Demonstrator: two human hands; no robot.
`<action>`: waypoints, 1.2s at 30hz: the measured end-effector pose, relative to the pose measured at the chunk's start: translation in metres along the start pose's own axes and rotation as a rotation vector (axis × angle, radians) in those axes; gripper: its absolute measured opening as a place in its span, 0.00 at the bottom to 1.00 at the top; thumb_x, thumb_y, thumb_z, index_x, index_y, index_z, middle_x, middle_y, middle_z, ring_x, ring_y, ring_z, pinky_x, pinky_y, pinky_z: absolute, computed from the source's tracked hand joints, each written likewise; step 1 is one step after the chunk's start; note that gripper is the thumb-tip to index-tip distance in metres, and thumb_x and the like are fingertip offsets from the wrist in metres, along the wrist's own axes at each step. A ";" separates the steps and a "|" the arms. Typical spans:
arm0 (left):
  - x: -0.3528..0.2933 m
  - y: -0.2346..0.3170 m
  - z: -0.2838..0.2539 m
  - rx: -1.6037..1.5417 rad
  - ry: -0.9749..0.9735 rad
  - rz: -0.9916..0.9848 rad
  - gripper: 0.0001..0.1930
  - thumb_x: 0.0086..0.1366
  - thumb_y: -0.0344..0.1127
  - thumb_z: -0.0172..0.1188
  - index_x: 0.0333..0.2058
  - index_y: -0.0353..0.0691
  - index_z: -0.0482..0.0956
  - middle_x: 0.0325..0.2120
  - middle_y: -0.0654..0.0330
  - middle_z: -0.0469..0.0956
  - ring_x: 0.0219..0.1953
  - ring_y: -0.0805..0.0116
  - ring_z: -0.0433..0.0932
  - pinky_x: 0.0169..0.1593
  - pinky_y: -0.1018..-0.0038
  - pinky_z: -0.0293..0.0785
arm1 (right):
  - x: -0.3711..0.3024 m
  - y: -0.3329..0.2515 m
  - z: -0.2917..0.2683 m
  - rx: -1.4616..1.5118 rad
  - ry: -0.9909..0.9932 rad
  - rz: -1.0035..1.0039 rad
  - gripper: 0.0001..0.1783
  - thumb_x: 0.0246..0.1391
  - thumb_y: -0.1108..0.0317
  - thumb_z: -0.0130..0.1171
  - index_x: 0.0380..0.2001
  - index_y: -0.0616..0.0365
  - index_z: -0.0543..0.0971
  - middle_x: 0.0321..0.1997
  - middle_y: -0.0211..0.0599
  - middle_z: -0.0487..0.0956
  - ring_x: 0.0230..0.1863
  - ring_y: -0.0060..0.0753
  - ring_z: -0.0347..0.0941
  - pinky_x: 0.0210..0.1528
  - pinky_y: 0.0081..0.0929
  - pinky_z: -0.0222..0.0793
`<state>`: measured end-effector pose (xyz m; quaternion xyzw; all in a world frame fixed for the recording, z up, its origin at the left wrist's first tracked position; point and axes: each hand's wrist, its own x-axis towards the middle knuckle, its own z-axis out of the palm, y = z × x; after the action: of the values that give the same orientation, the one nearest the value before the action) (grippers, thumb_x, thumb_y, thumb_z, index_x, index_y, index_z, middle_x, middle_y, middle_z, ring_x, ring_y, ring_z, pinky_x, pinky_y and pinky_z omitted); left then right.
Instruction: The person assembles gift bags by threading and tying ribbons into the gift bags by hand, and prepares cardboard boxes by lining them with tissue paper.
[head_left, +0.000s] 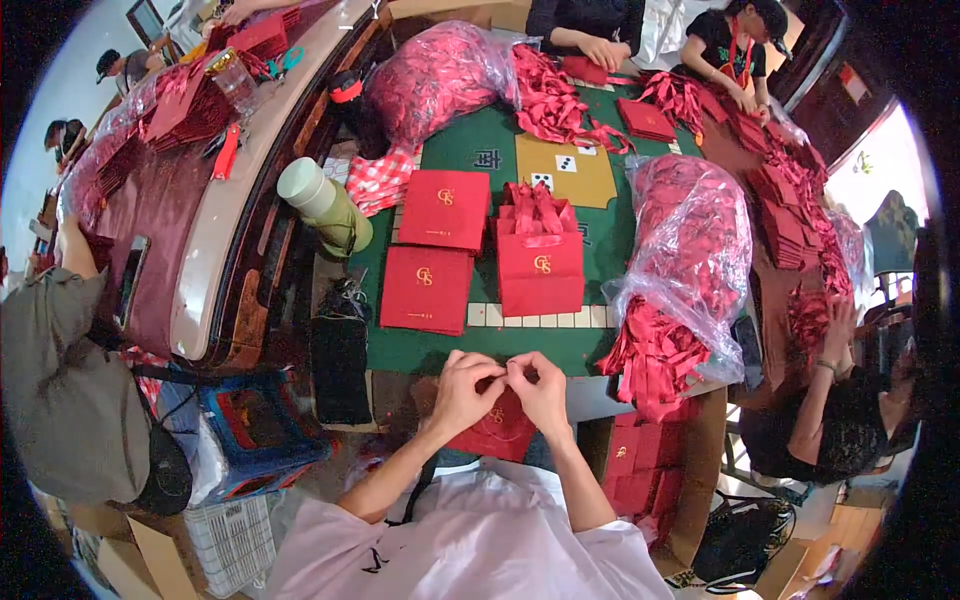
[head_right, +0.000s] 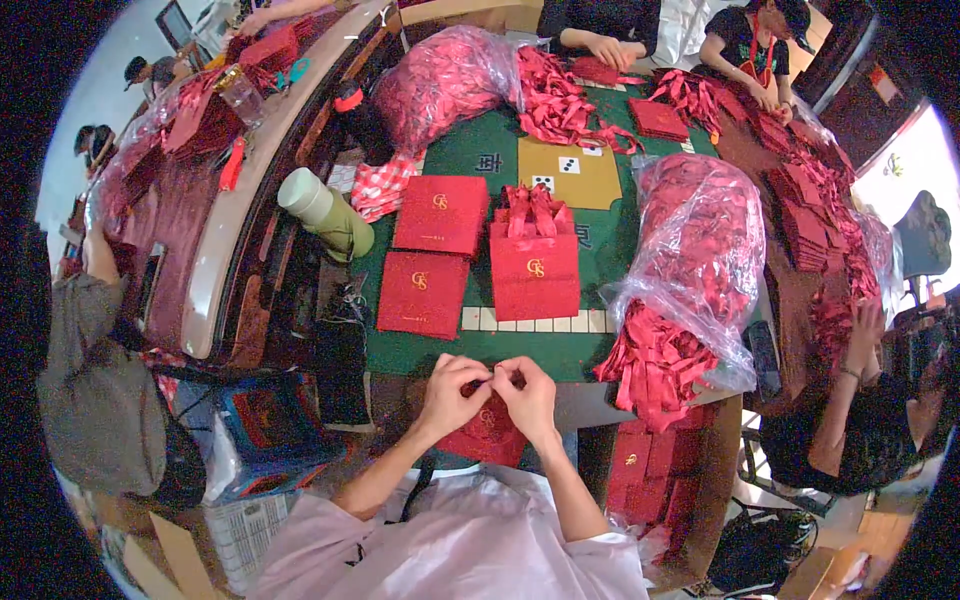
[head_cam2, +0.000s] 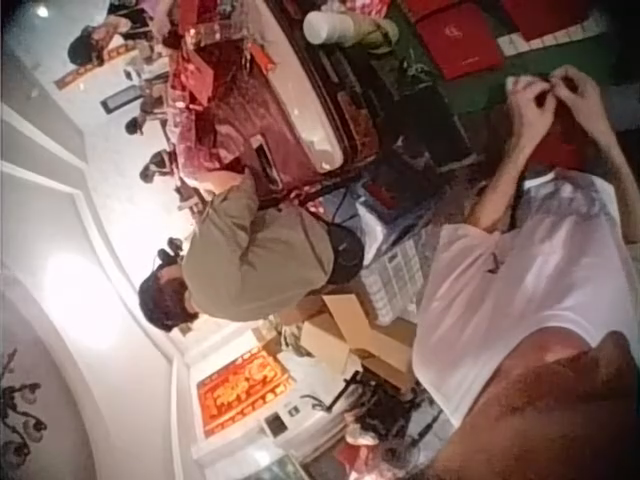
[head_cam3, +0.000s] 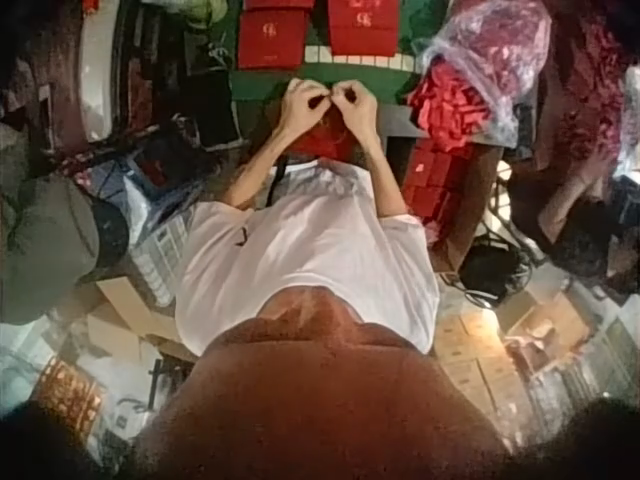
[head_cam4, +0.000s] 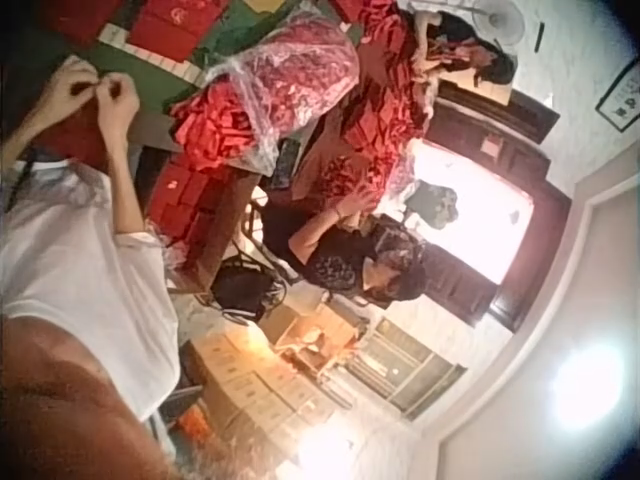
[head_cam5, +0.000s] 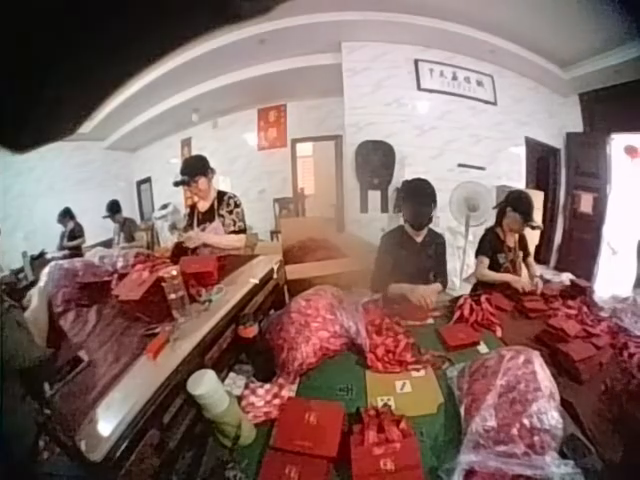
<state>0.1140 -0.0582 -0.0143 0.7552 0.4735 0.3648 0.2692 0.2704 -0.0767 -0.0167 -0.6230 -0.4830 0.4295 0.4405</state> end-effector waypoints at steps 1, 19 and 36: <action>0.000 0.002 -0.002 -0.004 -0.004 0.004 0.07 0.55 0.30 0.65 0.34 0.39 0.83 0.33 0.56 0.81 0.36 0.57 0.76 0.43 0.68 0.73 | 0.001 0.005 -0.003 0.030 0.018 -0.009 0.08 0.57 0.68 0.61 0.34 0.63 0.80 0.28 0.31 0.80 0.30 0.17 0.73 0.35 0.21 0.70; -0.045 0.008 -0.037 -0.364 -0.593 -0.306 0.30 0.55 0.29 0.66 0.57 0.33 0.68 0.45 0.50 0.81 0.47 0.65 0.80 0.53 0.68 0.73 | 0.039 0.041 -0.048 0.157 0.291 0.102 0.08 0.57 0.70 0.58 0.32 0.65 0.81 0.31 0.26 0.80 0.33 0.18 0.72 0.40 0.19 0.67; -0.026 0.039 -0.071 -0.320 -0.292 -0.333 0.16 0.53 0.23 0.63 0.42 0.35 0.73 0.38 0.56 0.79 0.42 0.68 0.78 0.49 0.71 0.73 | -0.022 -0.011 0.006 0.124 0.020 -0.119 0.17 0.61 0.59 0.59 0.47 0.60 0.76 0.36 0.40 0.74 0.37 0.33 0.74 0.41 0.29 0.71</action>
<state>0.0698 -0.0932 0.0490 0.6594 0.4835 0.2732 0.5068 0.2588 -0.0964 -0.0056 -0.5691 -0.4872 0.4256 0.5076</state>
